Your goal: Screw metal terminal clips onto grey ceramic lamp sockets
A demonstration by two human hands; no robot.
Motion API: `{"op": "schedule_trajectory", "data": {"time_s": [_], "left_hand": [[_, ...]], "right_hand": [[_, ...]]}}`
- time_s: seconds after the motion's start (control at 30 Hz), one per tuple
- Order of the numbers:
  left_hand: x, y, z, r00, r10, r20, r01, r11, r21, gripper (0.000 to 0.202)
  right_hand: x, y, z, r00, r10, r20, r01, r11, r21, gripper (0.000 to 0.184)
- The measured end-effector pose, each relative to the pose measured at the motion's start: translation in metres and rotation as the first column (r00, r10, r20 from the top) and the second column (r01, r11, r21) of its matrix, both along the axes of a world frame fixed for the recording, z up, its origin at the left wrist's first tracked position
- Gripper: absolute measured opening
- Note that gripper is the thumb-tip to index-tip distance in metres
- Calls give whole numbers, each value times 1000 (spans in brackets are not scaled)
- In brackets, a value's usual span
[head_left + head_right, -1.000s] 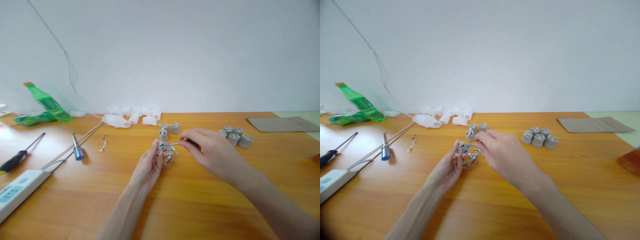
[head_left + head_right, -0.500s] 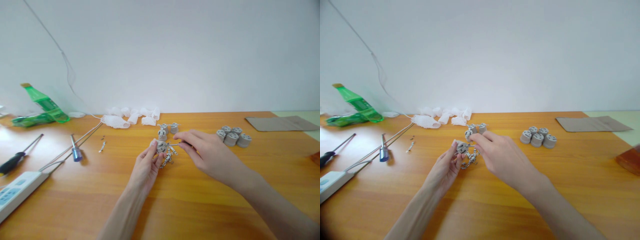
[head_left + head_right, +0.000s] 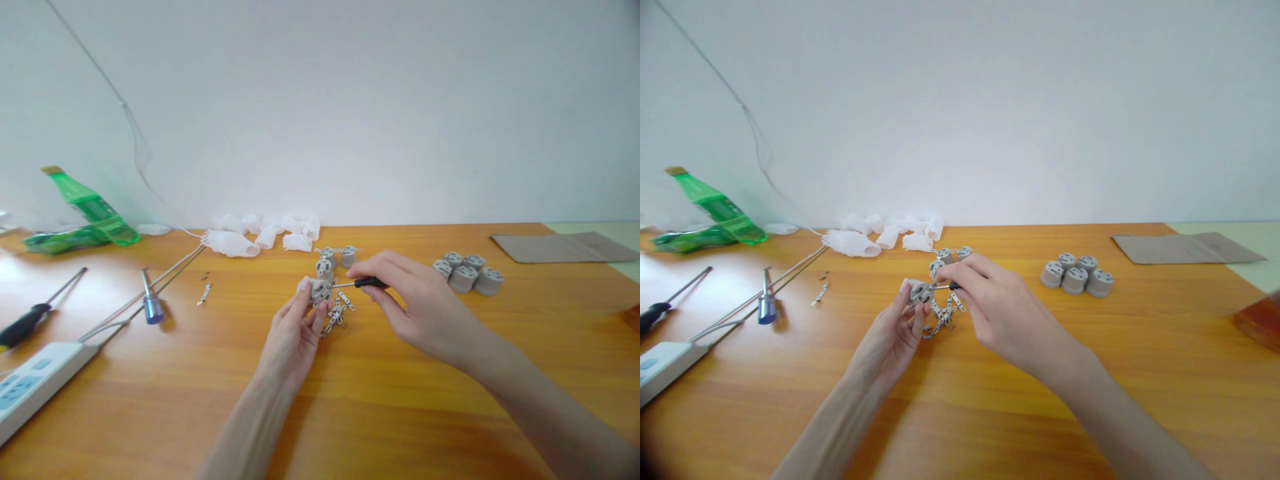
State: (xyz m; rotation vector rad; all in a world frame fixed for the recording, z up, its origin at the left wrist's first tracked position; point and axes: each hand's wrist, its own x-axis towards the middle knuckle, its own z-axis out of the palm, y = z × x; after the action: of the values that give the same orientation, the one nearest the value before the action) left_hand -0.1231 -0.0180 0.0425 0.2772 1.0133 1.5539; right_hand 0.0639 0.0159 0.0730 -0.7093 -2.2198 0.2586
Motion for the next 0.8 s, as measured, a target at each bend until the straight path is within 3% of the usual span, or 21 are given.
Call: {"op": "schedule_trajectory", "data": {"time_s": [0.17,0.37,0.57,0.73,0.8], "left_hand": [[0,-1,0,1000,-20,-24,20,999,35,7],[0,-4,-4,998,-55,-30,57,994,98,15],[3,-5,-8,993,-99,-67,109,981,163,25],[1,-3,-9,996,-69,-63,79,983,167,26],[2,-3,-8,994,-83,-72,93,983,156,27]], "right_hand": [[-1,-1,-1,989,-143,33,144,989,-36,16],[5,4,0,998,24,-55,-27,998,-52,27],[5,3,-1,993,-115,-19,113,990,-78,13],[7,6,-2,994,27,-103,-40,990,-136,27],[7,8,-2,992,-9,-125,-12,986,-165,23]]}}
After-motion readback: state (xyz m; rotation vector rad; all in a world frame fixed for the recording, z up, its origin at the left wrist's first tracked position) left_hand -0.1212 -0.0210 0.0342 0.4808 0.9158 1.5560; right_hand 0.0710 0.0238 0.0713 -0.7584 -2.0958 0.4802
